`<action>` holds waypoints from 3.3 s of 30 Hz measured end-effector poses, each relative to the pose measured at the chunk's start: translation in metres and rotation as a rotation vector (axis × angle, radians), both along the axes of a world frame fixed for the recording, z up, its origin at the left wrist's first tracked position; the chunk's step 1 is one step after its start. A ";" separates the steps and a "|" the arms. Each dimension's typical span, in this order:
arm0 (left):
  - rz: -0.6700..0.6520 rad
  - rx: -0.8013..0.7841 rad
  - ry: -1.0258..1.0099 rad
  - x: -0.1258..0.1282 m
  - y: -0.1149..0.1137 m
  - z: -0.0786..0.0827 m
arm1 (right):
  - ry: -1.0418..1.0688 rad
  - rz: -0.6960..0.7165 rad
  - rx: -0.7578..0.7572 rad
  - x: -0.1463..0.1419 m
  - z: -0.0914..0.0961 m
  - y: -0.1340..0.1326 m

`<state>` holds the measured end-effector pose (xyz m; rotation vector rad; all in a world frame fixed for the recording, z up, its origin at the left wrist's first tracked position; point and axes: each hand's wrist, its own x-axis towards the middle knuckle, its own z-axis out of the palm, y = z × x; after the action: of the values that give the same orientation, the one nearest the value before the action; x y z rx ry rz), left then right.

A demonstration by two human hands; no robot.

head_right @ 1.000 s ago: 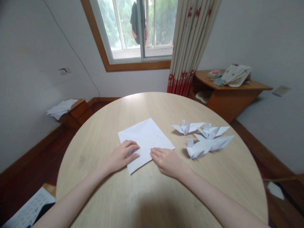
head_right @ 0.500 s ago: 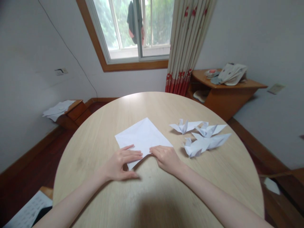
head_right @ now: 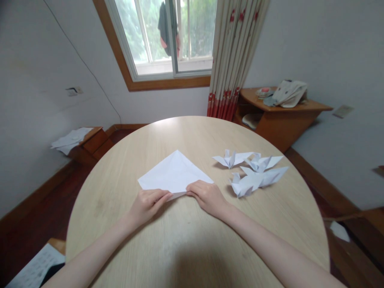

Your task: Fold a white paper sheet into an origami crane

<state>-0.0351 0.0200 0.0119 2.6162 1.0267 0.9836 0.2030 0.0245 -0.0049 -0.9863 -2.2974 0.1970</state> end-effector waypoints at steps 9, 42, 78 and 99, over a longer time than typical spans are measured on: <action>0.176 -0.414 -0.192 0.001 0.001 0.012 | 0.078 -0.183 -0.084 0.003 -0.001 0.007; 0.009 -0.593 -0.054 0.020 -0.008 0.002 | -0.156 0.111 -0.108 -0.006 0.011 -0.006; -0.131 -1.106 -0.008 0.015 -0.009 0.011 | -0.200 0.033 -0.149 -0.007 0.014 -0.006; -0.274 -0.360 0.372 0.016 -0.013 0.003 | -0.110 0.117 -0.260 -0.004 0.013 -0.003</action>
<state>-0.0189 0.0068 0.0146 2.5805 0.7873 0.2291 0.1987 0.0217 0.0081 -1.0101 -2.4768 0.5130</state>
